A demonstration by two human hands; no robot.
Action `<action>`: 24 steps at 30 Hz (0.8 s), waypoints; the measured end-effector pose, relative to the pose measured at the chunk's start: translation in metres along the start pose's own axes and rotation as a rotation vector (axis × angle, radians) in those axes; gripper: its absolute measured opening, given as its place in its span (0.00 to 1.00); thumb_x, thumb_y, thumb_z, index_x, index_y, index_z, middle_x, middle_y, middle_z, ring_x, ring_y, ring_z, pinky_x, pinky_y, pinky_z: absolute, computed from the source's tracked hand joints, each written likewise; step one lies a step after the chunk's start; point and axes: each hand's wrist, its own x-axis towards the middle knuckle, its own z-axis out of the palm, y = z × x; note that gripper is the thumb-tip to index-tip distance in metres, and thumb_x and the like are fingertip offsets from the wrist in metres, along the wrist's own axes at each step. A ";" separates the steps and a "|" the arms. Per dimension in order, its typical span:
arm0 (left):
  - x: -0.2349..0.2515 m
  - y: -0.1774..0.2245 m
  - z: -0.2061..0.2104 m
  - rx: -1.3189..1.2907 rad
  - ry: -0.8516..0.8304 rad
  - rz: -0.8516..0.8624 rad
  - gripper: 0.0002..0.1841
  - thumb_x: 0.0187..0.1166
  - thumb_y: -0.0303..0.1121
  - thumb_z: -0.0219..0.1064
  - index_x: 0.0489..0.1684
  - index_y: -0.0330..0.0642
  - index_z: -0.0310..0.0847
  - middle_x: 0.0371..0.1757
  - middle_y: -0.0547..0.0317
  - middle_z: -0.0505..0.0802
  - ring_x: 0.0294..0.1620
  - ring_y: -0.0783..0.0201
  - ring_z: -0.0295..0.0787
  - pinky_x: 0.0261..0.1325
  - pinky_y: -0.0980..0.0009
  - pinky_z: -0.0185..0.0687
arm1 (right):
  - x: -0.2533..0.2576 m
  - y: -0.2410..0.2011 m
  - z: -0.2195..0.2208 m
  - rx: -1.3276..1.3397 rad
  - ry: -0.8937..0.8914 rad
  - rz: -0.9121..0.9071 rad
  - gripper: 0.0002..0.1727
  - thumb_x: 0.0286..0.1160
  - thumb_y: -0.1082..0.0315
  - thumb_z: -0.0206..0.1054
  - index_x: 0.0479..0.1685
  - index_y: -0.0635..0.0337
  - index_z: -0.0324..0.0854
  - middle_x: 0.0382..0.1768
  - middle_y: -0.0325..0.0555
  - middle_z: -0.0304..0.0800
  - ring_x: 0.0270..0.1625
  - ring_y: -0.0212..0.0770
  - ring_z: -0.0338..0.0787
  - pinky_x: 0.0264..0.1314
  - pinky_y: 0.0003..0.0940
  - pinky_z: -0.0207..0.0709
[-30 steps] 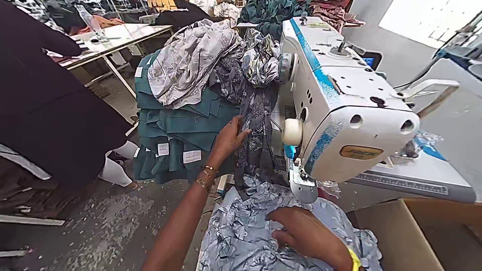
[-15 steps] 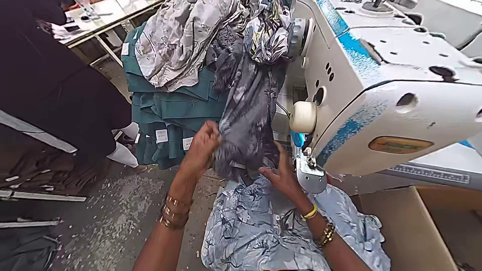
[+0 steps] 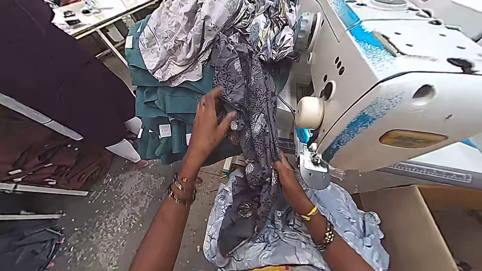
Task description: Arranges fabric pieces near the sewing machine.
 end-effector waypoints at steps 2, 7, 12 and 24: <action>0.018 -0.001 0.010 -0.092 0.038 -0.111 0.41 0.83 0.39 0.69 0.92 0.42 0.45 0.79 0.35 0.76 0.68 0.40 0.84 0.61 0.47 0.85 | 0.000 0.006 -0.002 -0.010 -0.024 0.011 0.37 0.81 0.74 0.48 0.93 0.68 0.45 0.90 0.62 0.54 0.86 0.37 0.66 0.84 0.29 0.63; 0.049 0.003 0.026 -0.131 0.186 -0.217 0.46 0.84 0.40 0.68 0.94 0.36 0.38 0.76 0.32 0.79 0.63 0.39 0.84 0.61 0.47 0.81 | -0.003 0.009 -0.010 -0.082 0.021 0.019 0.37 0.79 0.76 0.49 0.93 0.67 0.45 0.89 0.62 0.55 0.86 0.39 0.66 0.85 0.32 0.63; 0.065 0.002 0.019 -0.022 0.109 -0.242 0.35 0.80 0.30 0.63 0.88 0.36 0.54 0.40 0.44 0.91 0.42 0.45 0.88 0.51 0.46 0.81 | 0.002 0.033 -0.005 -0.699 0.232 -0.454 0.37 0.71 0.71 0.67 0.82 0.76 0.62 0.79 0.74 0.69 0.80 0.66 0.73 0.79 0.57 0.71; 0.032 0.083 0.030 -0.272 0.271 0.021 0.25 0.85 0.32 0.60 0.82 0.44 0.65 0.40 0.43 0.90 0.26 0.52 0.85 0.28 0.56 0.81 | 0.008 0.018 0.038 -0.542 0.110 -0.614 0.57 0.62 0.50 0.79 0.89 0.74 0.53 0.89 0.77 0.47 0.89 0.67 0.60 0.84 0.56 0.67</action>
